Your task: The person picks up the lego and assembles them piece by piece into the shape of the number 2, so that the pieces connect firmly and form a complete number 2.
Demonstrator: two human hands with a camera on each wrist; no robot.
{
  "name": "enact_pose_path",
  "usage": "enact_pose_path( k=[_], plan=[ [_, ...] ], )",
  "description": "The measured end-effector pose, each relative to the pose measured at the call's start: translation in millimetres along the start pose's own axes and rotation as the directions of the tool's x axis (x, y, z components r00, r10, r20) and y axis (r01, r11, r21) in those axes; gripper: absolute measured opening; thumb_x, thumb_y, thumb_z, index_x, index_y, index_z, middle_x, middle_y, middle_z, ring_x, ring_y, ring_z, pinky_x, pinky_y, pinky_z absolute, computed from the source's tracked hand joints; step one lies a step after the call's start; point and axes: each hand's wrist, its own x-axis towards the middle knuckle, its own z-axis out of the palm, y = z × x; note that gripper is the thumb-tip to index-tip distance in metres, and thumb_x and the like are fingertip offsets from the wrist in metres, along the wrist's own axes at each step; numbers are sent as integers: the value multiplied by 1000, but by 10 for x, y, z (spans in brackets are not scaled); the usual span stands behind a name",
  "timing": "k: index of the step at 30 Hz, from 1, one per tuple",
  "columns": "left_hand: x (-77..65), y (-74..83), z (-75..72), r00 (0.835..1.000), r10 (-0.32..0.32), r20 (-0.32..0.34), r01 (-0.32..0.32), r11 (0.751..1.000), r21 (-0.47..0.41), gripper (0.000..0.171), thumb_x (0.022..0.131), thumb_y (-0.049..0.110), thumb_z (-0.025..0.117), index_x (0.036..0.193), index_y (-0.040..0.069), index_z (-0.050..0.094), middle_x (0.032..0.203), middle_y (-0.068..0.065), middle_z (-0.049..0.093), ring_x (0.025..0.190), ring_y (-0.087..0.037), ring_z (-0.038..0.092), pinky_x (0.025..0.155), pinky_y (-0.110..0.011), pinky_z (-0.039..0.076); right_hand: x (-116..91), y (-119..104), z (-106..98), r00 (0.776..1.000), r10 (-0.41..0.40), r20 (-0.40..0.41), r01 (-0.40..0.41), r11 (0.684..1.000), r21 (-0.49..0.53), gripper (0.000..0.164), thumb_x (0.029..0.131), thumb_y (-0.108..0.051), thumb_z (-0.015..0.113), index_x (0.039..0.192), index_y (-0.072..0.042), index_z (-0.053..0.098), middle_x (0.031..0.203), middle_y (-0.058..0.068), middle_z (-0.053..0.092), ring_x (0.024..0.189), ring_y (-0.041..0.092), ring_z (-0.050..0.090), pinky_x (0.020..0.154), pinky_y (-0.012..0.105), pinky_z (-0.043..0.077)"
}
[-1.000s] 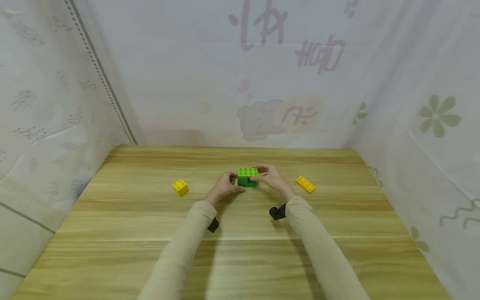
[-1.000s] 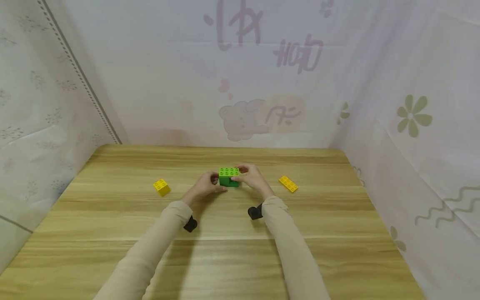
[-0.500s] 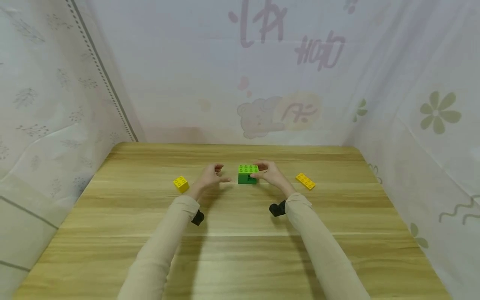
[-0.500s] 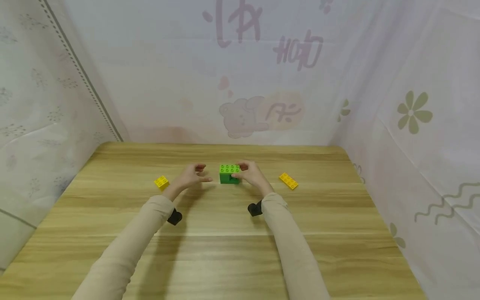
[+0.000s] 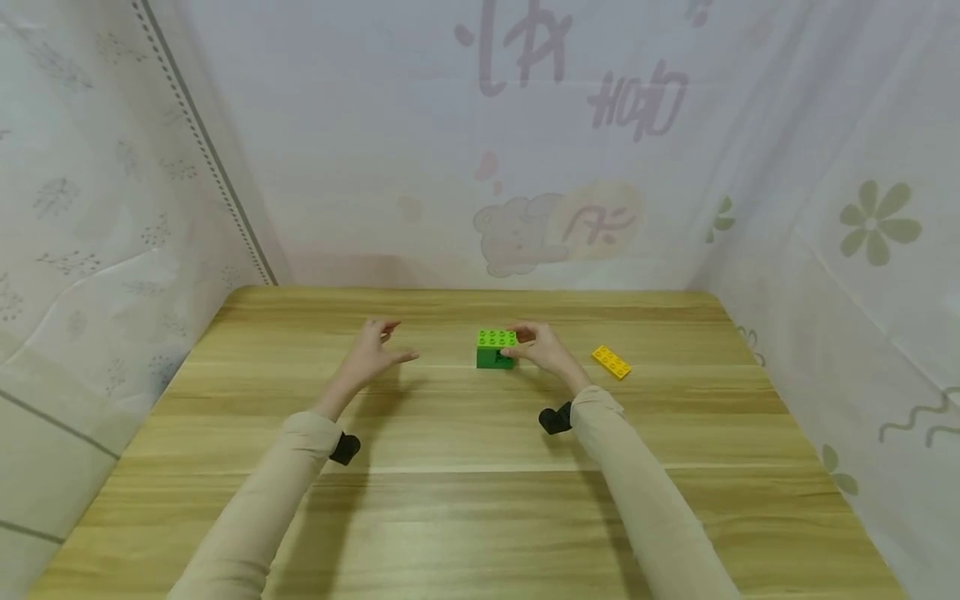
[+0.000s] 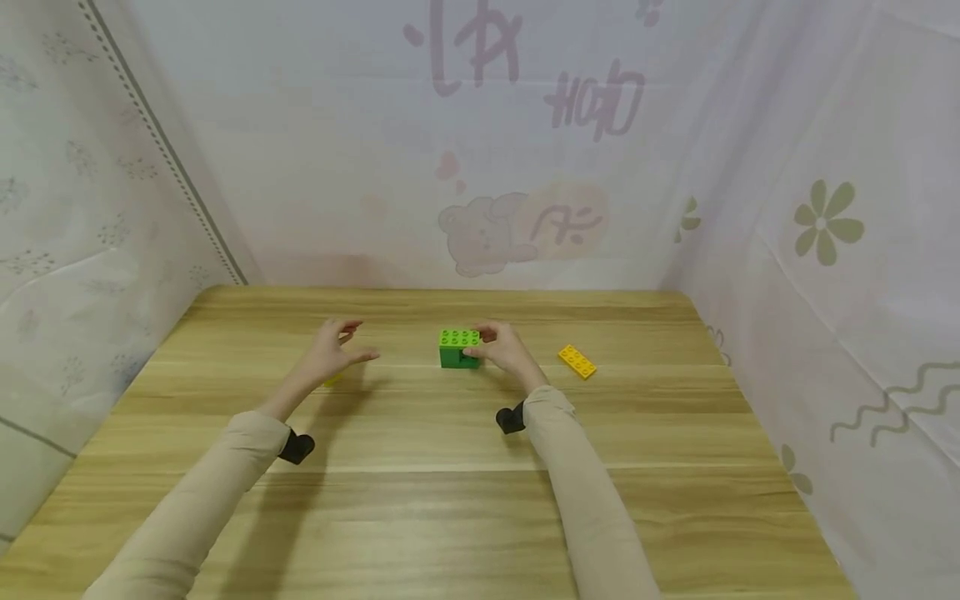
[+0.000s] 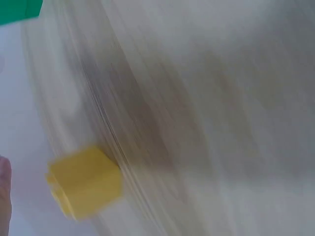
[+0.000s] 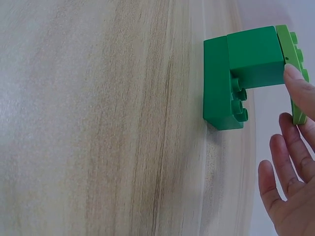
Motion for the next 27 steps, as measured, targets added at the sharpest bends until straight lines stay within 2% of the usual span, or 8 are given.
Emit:
enact_pose_path(
  k=[3,7,11,15,19,22,27],
  plan=[
    [-102,-94,-137,998,-17,-54,19,999,30,74,79,22,71,134,-10,33,132,-30,31,123,-45,33,106,-48,33,-3,-14,8,1000,0,-1,0,1000,-5,50,82,-21,69,128,-10,52,125,14,53,115,29,48,96,43,42],
    [-252,-202,-249,993,-82,-81,83,996,9,76,81,25,69,135,-11,29,134,-33,28,124,-48,31,105,-50,32,-6,-19,7,1000,-9,0,9,1000,-10,52,82,-21,68,129,-8,51,126,15,52,116,30,48,96,44,42],
    [-351,-324,-269,986,-144,-89,143,990,-11,77,81,24,69,136,-11,28,136,-33,27,126,-48,31,106,-50,31,-15,-20,3,1000,-4,4,4,1000,0,52,82,-21,68,129,-7,51,127,15,51,117,30,47,97,45,42],
    [-385,-428,-231,981,-179,-77,181,983,16,78,81,25,69,136,-11,28,135,-33,27,124,-47,32,105,-51,32,-15,-14,3,1000,2,6,-2,1000,0,52,82,-22,68,129,-8,51,127,14,52,117,30,47,97,45,42],
    [-385,-470,-189,979,-188,-74,191,981,32,77,80,26,70,135,-12,30,133,-34,29,122,-46,33,102,-54,33,-18,-15,3,1000,-4,5,4,1000,-5,52,82,-22,68,129,-8,50,127,15,51,117,30,47,97,45,42],
    [-378,-483,-173,982,-173,-78,177,983,56,76,81,24,70,133,-15,31,131,-35,32,118,-46,36,100,-54,35,-19,-15,3,1000,-2,7,2,1000,-1,53,82,-22,69,130,-8,50,127,14,51,117,30,47,97,45,42],
    [-363,-524,-159,986,-151,-69,158,979,130,71,80,22,71,128,-17,36,121,-35,40,102,-39,45,84,-44,45,-17,-14,2,1000,7,13,-7,1000,13,53,82,-22,69,130,-8,50,127,14,51,118,30,47,97,45,41]
  ],
)
